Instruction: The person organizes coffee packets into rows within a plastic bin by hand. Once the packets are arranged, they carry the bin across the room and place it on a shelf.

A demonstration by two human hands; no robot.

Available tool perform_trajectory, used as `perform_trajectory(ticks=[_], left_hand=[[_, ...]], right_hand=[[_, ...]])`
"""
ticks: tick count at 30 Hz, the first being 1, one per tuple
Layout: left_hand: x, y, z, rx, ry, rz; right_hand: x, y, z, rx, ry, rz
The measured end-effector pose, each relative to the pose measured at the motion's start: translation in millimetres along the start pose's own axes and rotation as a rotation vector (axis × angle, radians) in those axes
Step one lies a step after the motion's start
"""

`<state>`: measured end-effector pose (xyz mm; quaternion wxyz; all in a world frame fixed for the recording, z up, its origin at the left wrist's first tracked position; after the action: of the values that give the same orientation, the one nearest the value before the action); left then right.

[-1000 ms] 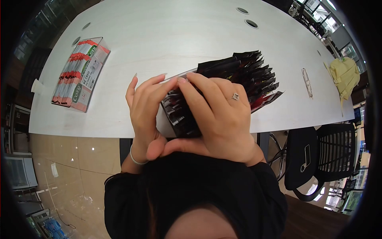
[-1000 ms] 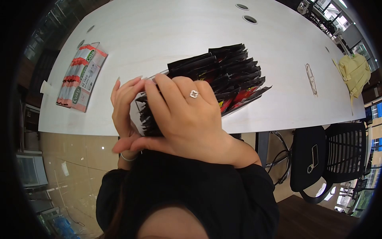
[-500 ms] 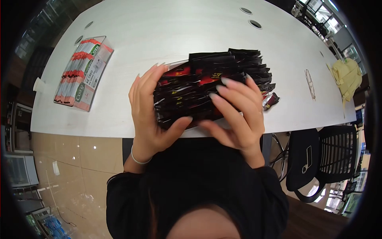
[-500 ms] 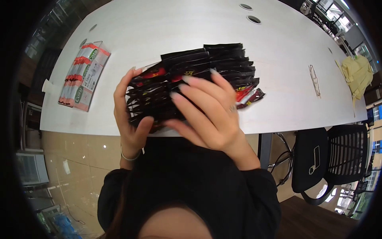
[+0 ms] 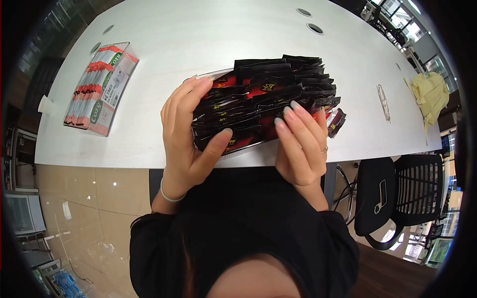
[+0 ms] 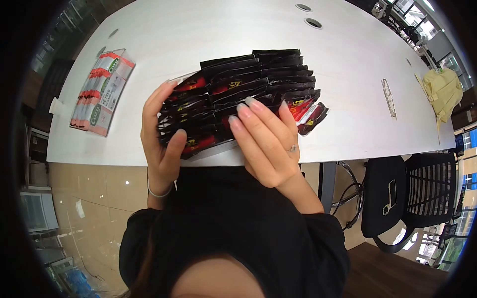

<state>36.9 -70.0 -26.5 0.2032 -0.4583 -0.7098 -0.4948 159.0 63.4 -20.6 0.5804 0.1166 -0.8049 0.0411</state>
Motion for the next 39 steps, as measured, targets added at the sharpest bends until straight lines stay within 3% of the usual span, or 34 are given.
perform_trajectory(ticks=[8, 10, 14, 27, 30, 33, 39], left_hand=[[6, 10, -16, 0.141, -0.007, 0.11], [6, 18, -24, 0.092, -0.048, 0.093], [-1, 37, -29, 0.077, -0.095, 0.28], [1, 24, 0, -0.127, -0.01, 0.232], [0, 22, 1, -0.144, 0.029, 0.273], [1, 22, 1, -0.125, 0.032, 0.286], [1, 24, 1, -0.117, 0.032, 0.303]], right_hand=[[6, 6, -1, 0.09, -0.064, 0.041], [6, 14, -3, 0.285, -0.075, 0.103], [3, 22, -8, 0.438, -0.043, 0.111], [-8, 18, -31, 0.085, -0.021, -0.006], [-11, 28, -30, 0.097, 0.082, 0.072], [-10, 30, -27, 0.073, 0.005, 0.147], [-7, 28, -23, 0.116, -0.045, 0.067]])
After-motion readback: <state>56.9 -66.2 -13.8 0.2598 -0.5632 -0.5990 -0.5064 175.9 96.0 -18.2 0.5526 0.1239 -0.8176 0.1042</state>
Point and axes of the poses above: each hand's wrist, its own x-axis towards the middle knuckle, its own z-axis out of the palm, y = z × x, the point moved 7 cm from there along x, towards the middle knuckle, and after that the axes turned 2 degrees about x, right-handed, at the moved point
